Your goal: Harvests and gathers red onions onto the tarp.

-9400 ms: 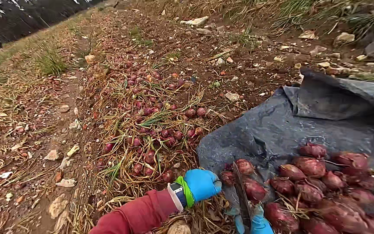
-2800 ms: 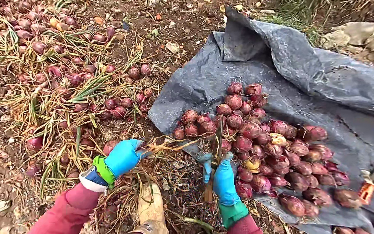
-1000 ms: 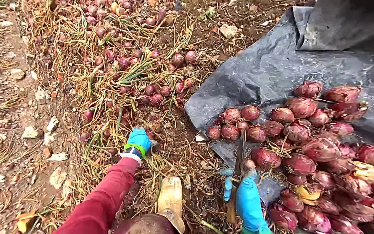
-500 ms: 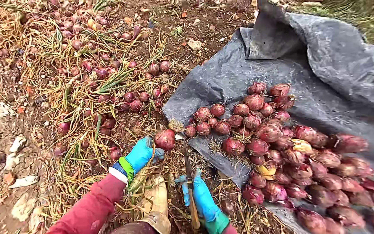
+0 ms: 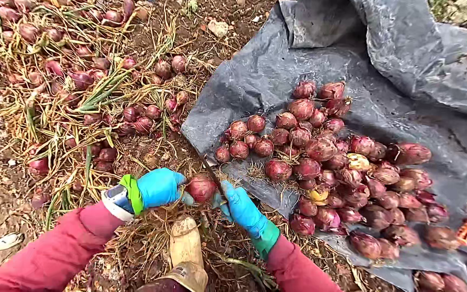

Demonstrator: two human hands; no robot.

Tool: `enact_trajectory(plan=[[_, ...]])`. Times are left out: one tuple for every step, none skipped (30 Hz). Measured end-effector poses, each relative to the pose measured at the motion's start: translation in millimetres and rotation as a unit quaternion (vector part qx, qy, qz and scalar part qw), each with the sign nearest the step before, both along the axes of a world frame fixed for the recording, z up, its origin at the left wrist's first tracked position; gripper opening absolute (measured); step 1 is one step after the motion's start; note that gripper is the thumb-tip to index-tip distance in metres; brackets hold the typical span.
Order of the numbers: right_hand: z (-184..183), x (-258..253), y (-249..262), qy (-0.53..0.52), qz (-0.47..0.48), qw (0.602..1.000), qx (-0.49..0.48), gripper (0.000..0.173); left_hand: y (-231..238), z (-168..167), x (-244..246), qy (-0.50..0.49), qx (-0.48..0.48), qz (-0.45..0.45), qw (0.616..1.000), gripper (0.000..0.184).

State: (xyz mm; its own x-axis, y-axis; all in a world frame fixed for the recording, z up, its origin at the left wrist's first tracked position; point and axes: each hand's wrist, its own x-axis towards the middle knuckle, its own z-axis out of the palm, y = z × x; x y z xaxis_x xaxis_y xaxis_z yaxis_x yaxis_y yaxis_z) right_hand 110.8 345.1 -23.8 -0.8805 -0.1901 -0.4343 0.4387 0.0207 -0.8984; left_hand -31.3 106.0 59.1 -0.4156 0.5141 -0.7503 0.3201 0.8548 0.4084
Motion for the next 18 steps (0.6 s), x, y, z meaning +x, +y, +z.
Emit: enact_trajectory(plan=[[-3.1,6.8,2.5,-0.018,-0.007,1.0,-0.024,0.09,-1.6,-2.9,-6.3,0.084,-0.064,-0.003,0.994,0.048],[-6.1,13.0,4.5,-0.037,-0.028,0.998,-0.041,0.092,-3.7,-7.1,-9.6,0.129,-0.084,0.05,0.987,0.044],[-9.8,19.2,5.3,-0.06,-0.045,0.996,-0.049,0.093,-2.2,-6.5,-6.4,0.15,-0.074,0.125,0.978,0.044],[-13.9,23.6,5.8,-0.085,-0.045,0.994,-0.042,0.093,4.7,-0.3,1.3,0.162,-0.058,0.166,0.971,0.046],[-16.1,26.8,8.0,-0.105,-0.017,0.994,-0.023,0.093,17.0,8.3,11.5,0.159,-0.056,0.158,0.973,0.048],[-16.2,29.0,11.8,-0.107,0.025,0.994,-0.006,0.092,33.2,16.0,24.0,0.145,-0.063,0.111,0.981,0.049],[-11.8,27.5,16.8,-0.098,0.069,0.993,0.016,0.091,52.6,21.7,34.9,0.114,-0.073,0.046,0.99,0.047],[-4.1,24.4,21.9,-0.077,0.098,0.991,0.044,0.091,71.9,24.0,44.5,0.081,-0.073,-0.021,0.994,0.046],[4.1,21.5,27.6,-0.042,0.114,0.989,0.081,0.091,88.4,24.8,51.7,0.058,-0.066,-0.074,0.993,0.045],[10.4,20.6,34.3,-0.009,0.109,0.987,0.115,0.091,99.7,25.4,52.8,0.054,-0.058,-0.098,0.992,0.044],[15.7,21.4,41.9,0.006,0.082,0.988,0.131,0.089,104.7,25.8,46.9,0.08,-0.052,-0.101,0.99,0.042],[21.2,23.3,51.3,0.013,0.042,0.99,0.134,0.086,104.7,25.6,35.4,0.125,-0.048,-0.075,0.988,0.038],[26.9,25.2,62.0,0.012,-0.007,0.992,0.123,0.083,100.7,24.8,21.8,0.179,-0.052,-0.037,0.982,0.034],[31.8,26.1,73.3,0.013,-0.066,0.992,0.103,0.082,91.3,22.8,7.6,0.229,-0.067,-0.007,0.971,0.032],[35.6,27.1,86.4,0.024,-0.115,0.989,0.091,0.082,76.3,22.3,-3.7,0.259,-0.075,0.025,0.963,0.032],[37.7,29.9,100.5,0.036,-0.145,0.984,0.099,0.082,54.4,21.1,-5.6,0.272,-0.071,0.059,0.958,0.033],[38.9,35.3,113.4,0.027,-0.16,0.977,0.135,0.077,28.3,18.9,3.4,0.271,-0.068,0.084,0.956,0.032],[37.1,42.8,125.3,0.003,-0.159,0.969,0.188,0.07,1.3,14.5,17.3,0.259,-0.076,0.098,0.958,0.029]])
